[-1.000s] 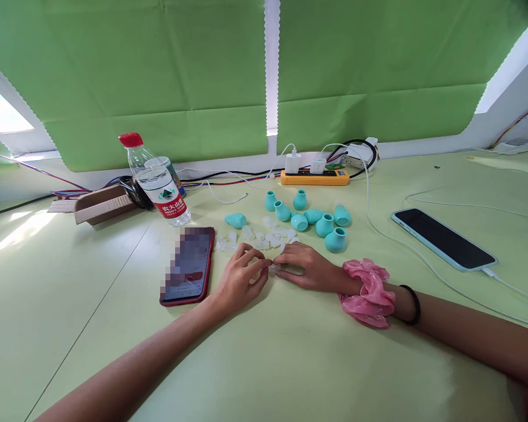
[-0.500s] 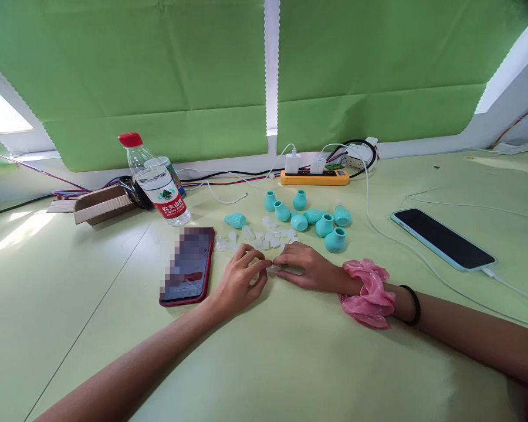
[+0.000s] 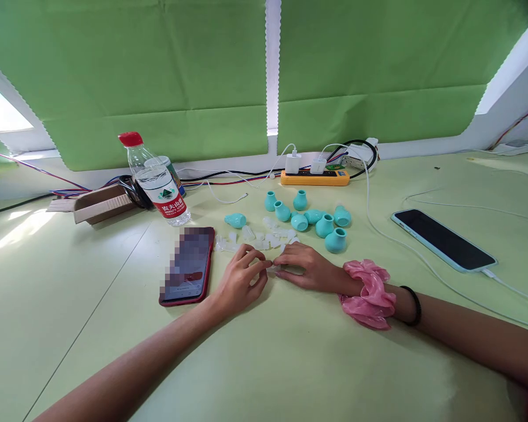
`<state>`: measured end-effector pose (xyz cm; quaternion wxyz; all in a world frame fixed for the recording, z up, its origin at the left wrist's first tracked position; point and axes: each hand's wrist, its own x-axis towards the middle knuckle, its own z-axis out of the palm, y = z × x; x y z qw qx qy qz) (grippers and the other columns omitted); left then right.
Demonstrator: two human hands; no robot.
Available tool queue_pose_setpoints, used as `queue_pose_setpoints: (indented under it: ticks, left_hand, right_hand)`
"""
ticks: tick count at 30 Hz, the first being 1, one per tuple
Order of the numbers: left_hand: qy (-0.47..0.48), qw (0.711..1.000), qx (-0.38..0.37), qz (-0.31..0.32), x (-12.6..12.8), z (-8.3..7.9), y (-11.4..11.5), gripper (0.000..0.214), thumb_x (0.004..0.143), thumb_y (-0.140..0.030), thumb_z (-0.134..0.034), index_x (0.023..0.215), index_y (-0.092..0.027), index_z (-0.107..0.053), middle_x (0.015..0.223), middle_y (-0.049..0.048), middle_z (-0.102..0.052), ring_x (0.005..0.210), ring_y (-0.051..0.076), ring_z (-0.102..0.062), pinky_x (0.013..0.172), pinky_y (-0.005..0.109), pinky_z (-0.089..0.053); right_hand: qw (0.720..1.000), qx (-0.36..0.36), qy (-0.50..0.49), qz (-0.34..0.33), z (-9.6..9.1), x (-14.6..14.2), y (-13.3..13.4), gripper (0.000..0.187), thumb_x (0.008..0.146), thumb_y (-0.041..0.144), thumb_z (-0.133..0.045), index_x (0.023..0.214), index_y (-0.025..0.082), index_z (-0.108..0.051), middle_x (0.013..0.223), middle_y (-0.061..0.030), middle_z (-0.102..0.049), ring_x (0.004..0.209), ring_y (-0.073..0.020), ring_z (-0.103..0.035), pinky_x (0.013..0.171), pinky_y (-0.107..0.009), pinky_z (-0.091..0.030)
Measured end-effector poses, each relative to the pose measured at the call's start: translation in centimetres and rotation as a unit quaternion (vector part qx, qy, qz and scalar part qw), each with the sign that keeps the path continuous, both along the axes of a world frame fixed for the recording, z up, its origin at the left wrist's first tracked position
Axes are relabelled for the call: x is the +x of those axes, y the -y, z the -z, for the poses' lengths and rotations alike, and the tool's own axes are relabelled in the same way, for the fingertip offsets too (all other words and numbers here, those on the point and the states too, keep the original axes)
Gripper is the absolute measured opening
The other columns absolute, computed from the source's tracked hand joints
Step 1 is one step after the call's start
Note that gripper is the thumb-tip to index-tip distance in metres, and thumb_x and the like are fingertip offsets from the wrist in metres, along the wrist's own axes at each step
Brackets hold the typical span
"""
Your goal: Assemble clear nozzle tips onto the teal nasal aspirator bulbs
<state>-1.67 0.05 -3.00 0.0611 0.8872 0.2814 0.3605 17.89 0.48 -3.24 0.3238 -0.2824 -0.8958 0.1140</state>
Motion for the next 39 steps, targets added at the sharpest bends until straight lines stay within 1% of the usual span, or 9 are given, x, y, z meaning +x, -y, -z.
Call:
queue_pose_setpoints:
  ticks: [10, 17, 20, 24, 27, 30, 39]
  left_hand:
    - [-0.006, 1.0, 0.001, 0.001, -0.02, 0.06, 0.0, 0.02, 0.075, -0.008, -0.047, 0.088, -0.016, -0.06, 0.081, 0.0079, -0.058, 0.08, 0.018, -0.044, 0.067, 0.033, -0.044]
    - [-0.01, 1.0, 0.006, -0.004, 0.03, -0.1, 0.03, 0.02, 0.075, -0.009, -0.046, 0.086, -0.017, -0.06, 0.081, 0.0077, -0.058, 0.08, 0.018, -0.047, 0.067, 0.032, -0.044]
    - [-0.016, 1.0, -0.004, -0.009, 0.02, -0.26, 0.12, 0.018, 0.075, -0.009, -0.045, 0.086, -0.017, -0.058, 0.08, 0.007, -0.059, 0.078, 0.018, -0.048, 0.067, 0.032, -0.044]
    - [-0.028, 0.999, -0.03, -0.036, 0.11, -0.38, 0.3, 0.013, 0.074, -0.013, -0.047, 0.085, -0.016, -0.052, 0.079, 0.0058, -0.058, 0.077, 0.018, -0.05, 0.068, 0.032, -0.045]
    - [-0.054, 0.996, -0.035, -0.068, 0.24, -0.42, 0.37, 0.011, 0.069, -0.016, -0.05, 0.08, -0.017, -0.049, 0.077, 0.0056, -0.057, 0.077, 0.019, -0.051, 0.066, 0.032, -0.045]
    - [-0.078, 0.993, -0.033, -0.084, 0.36, -0.51, 0.4, 0.011, 0.067, -0.016, -0.051, 0.078, -0.017, -0.047, 0.074, 0.0049, -0.055, 0.074, 0.018, -0.052, 0.062, 0.031, -0.045]
    - [-0.082, 0.994, -0.024, -0.069, 0.34, -0.42, 0.25, 0.008, 0.071, -0.015, -0.049, 0.078, -0.017, -0.046, 0.073, 0.0043, -0.055, 0.07, 0.017, -0.052, 0.061, 0.029, -0.045]
  right_hand:
    - [1.0, 0.007, 0.009, 0.002, -0.3, -0.05, 0.11, 0.017, 0.082, 0.028, -0.049, 0.09, 0.017, -0.059, 0.073, -0.0046, -0.061, 0.072, -0.0149, -0.054, 0.067, -0.028, -0.041]
    - [1.0, 0.007, 0.016, 0.003, -0.36, -0.04, 0.15, 0.017, 0.082, 0.028, -0.049, 0.09, 0.017, -0.058, 0.074, -0.0044, -0.061, 0.074, -0.0149, -0.054, 0.068, -0.028, -0.041]
    - [1.0, 0.01, 0.019, 0.016, -0.26, -0.06, 0.16, 0.019, 0.081, 0.028, -0.05, 0.094, 0.017, -0.056, 0.077, -0.0052, -0.061, 0.075, -0.016, -0.055, 0.07, -0.03, -0.042]
    - [0.999, 0.024, 0.018, 0.018, -0.12, -0.08, 0.14, 0.024, 0.081, 0.029, -0.05, 0.101, 0.016, -0.055, 0.08, -0.0058, -0.062, 0.076, -0.0166, -0.055, 0.069, -0.031, -0.043]
    - [0.999, 0.039, 0.023, 0.002, 0.0, -0.04, 0.06, 0.021, 0.083, 0.028, -0.048, 0.098, 0.017, -0.058, 0.079, -0.0057, -0.063, 0.075, -0.0161, -0.054, 0.067, -0.03, -0.042]
    - [0.999, 0.047, 0.023, -0.003, 0.13, 0.02, -0.06, 0.02, 0.083, 0.026, -0.048, 0.096, 0.017, -0.06, 0.079, -0.0056, -0.063, 0.075, -0.0161, -0.054, 0.066, -0.03, -0.042]
    - [0.997, 0.064, 0.041, 0.0, 0.01, 0.03, 0.0, 0.021, 0.084, 0.024, -0.045, 0.097, 0.015, -0.06, 0.082, -0.0065, -0.064, 0.076, -0.0165, -0.054, 0.066, -0.031, -0.043]
